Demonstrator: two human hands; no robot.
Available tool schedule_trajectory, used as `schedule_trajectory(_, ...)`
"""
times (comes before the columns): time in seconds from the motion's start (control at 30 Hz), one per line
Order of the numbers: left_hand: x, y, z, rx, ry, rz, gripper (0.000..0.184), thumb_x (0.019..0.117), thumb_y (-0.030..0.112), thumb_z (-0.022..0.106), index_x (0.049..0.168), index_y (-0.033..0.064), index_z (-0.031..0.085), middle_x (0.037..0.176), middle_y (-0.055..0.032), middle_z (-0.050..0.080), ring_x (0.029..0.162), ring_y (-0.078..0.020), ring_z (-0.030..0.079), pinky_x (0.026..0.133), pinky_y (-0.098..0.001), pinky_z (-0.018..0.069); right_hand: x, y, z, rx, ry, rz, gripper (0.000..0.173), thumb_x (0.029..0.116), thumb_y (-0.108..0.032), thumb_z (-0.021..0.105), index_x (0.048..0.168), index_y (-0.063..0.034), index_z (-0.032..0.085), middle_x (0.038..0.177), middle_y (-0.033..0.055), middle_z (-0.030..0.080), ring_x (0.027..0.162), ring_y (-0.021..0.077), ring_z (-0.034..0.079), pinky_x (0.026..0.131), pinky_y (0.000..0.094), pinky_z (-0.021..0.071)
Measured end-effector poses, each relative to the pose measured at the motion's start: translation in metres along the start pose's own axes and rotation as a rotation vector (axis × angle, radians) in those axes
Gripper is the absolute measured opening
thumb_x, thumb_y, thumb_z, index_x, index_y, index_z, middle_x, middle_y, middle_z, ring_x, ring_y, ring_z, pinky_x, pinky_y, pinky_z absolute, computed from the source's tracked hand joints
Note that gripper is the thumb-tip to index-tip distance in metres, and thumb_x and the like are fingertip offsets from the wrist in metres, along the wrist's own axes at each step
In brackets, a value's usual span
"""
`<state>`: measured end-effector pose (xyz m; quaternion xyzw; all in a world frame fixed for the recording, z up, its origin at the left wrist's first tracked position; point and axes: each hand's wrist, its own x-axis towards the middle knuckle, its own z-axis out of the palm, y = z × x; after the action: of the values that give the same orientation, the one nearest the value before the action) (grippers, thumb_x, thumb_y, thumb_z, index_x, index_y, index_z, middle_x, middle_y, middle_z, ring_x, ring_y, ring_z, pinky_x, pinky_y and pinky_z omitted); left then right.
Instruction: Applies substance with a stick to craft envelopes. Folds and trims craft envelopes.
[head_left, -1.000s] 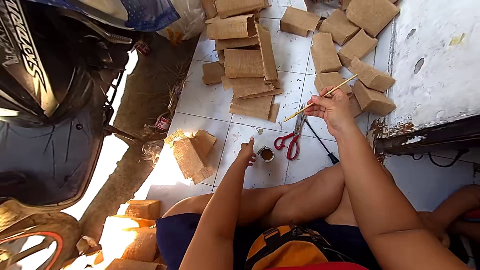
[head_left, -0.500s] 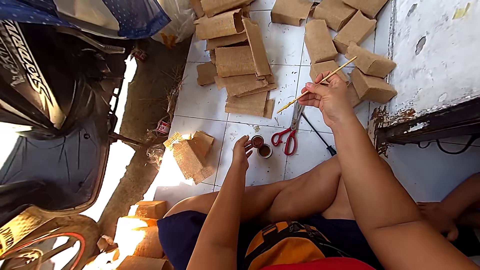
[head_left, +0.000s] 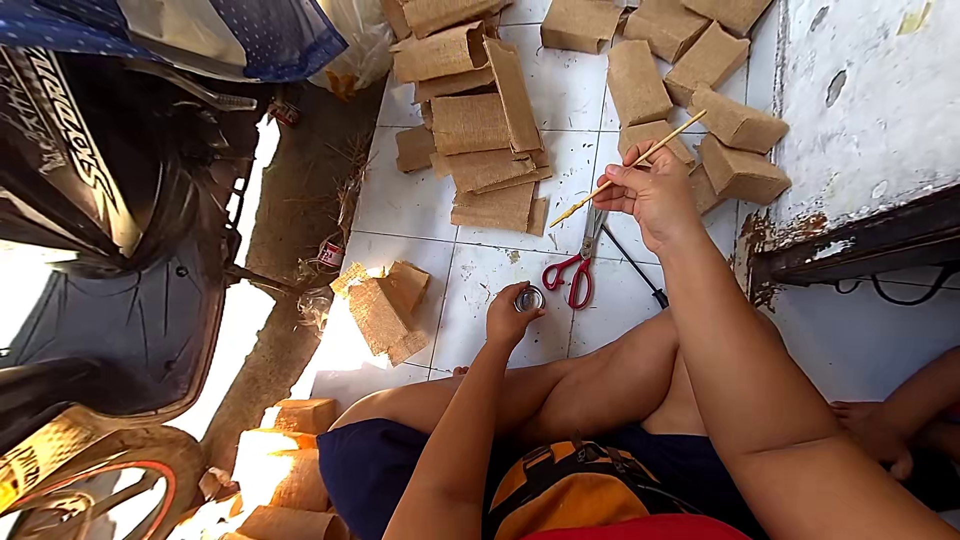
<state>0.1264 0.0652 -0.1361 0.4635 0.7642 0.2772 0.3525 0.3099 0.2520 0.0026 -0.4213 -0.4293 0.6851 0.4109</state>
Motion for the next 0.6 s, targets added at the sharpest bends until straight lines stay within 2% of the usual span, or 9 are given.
schedule_trajectory(0.2, 0.006, 0.003, 0.003, 0.083, -0.001, -0.018, 0.059, 0.0793, 0.012, 0.088, 0.133, 0.0021, 0.064, 0.131, -0.0175, 0.064, 0.121, -0.0313, 0.062, 0.104, -0.0516, 0.0489, -0.002, 0.003, 0.003, -0.036, -0.019, 0.014, 0.015, 0.1015, -0.001, 0.059, 0.108, -0.0066, 0.046, 0.082, 0.0067, 0.069, 0.068, 0.017, 0.073, 0.069, 0.0316, 0.0642)
schedule_trajectory(0.3, 0.001, 0.002, 0.004, 0.167, -0.012, 0.0, 0.059, 0.0836, 0.016, 0.085, 0.137, 0.0056, 0.062, 0.137, -0.0163, 0.061, 0.122, -0.0333, 0.062, 0.103, -0.0557, 0.0491, -0.007, 0.009, 0.008, -0.17, -0.047, -0.021, 0.019, 0.0991, -0.002, 0.063, 0.109, -0.0045, 0.048, 0.084, 0.0062, 0.068, 0.067, 0.0139, 0.071, 0.067, 0.0296, 0.0628)
schedule_trajectory(0.37, -0.001, 0.001, 0.007, 0.231, -0.025, 0.005, 0.06, 0.088, 0.02, 0.082, 0.142, 0.0087, 0.058, 0.144, -0.0147, 0.057, 0.123, -0.0336, 0.062, 0.101, -0.056, 0.0507, -0.016, 0.019, 0.01, -0.359, -0.084, -0.084, 0.022, 0.0966, -0.005, 0.067, 0.114, -0.0002, 0.055, 0.089, 0.0102, 0.07, 0.067, 0.0147, 0.067, 0.061, 0.0306, 0.0572)
schedule_trajectory(0.4, -0.001, 0.001, 0.009, 0.246, -0.028, 0.002, 0.062, 0.0895, 0.022, 0.08, 0.144, 0.0099, 0.055, 0.146, -0.0143, 0.055, 0.123, -0.0339, 0.062, 0.1, -0.056, 0.0511, -0.023, 0.024, 0.012, -0.438, -0.124, -0.102, 0.023, 0.0968, -0.005, 0.066, 0.117, 0.0014, 0.058, 0.094, 0.0124, 0.07, 0.07, 0.0169, 0.067, 0.062, 0.033, 0.057)
schedule_trajectory(0.43, -0.001, 0.001, 0.01, 0.243, -0.024, -0.008, 0.064, 0.0902, 0.023, 0.079, 0.147, 0.0111, 0.052, 0.147, -0.0144, 0.054, 0.123, -0.0348, 0.062, 0.1, -0.0565, 0.0509, -0.032, 0.03, 0.015, -0.505, -0.178, -0.109, 0.021, 0.0982, -0.004, 0.064, 0.118, 0.0015, 0.06, 0.098, 0.0133, 0.07, 0.075, 0.0185, 0.069, 0.066, 0.0354, 0.0594)
schedule_trajectory(0.5, -0.001, -0.002, 0.014, 0.205, -0.011, -0.04, 0.081, 0.0903, 0.025, 0.079, 0.158, 0.0131, 0.035, 0.148, -0.0166, 0.053, 0.127, -0.0372, 0.059, 0.104, -0.0578, 0.0483, -0.05, 0.043, 0.023, -0.653, -0.304, -0.144, 0.017, 0.1008, -0.003, 0.058, 0.115, 0.0007, 0.066, 0.106, 0.0144, 0.072, 0.087, 0.0222, 0.072, 0.079, 0.0418, 0.0617)
schedule_trajectory(0.57, 0.0, -0.004, 0.016, 0.154, 0.008, -0.071, 0.096, 0.0895, 0.027, 0.08, 0.163, 0.0137, 0.019, 0.148, -0.0183, 0.052, 0.131, -0.0375, 0.056, 0.108, -0.0567, 0.0456, -0.069, 0.061, 0.032, -0.809, -0.407, -0.241, 0.019, 0.0985, 0.001, 0.055, 0.107, -0.001, 0.072, 0.103, 0.0154, 0.072, 0.091, 0.0274, 0.071, 0.084, 0.0495, 0.0578)
schedule_trajectory(0.6, 0.0, -0.006, 0.017, 0.132, 0.018, -0.08, 0.1, 0.0887, 0.027, 0.081, 0.163, 0.0137, 0.015, 0.148, -0.0198, 0.052, 0.13, -0.0385, 0.056, 0.107, -0.0574, 0.0459, -0.078, 0.071, 0.034, -0.859, -0.461, -0.276, 0.021, 0.096, 0.004, 0.055, 0.104, -0.0026, 0.074, 0.1, 0.0148, 0.072, 0.093, 0.0281, 0.069, 0.085, 0.0504, 0.0566)
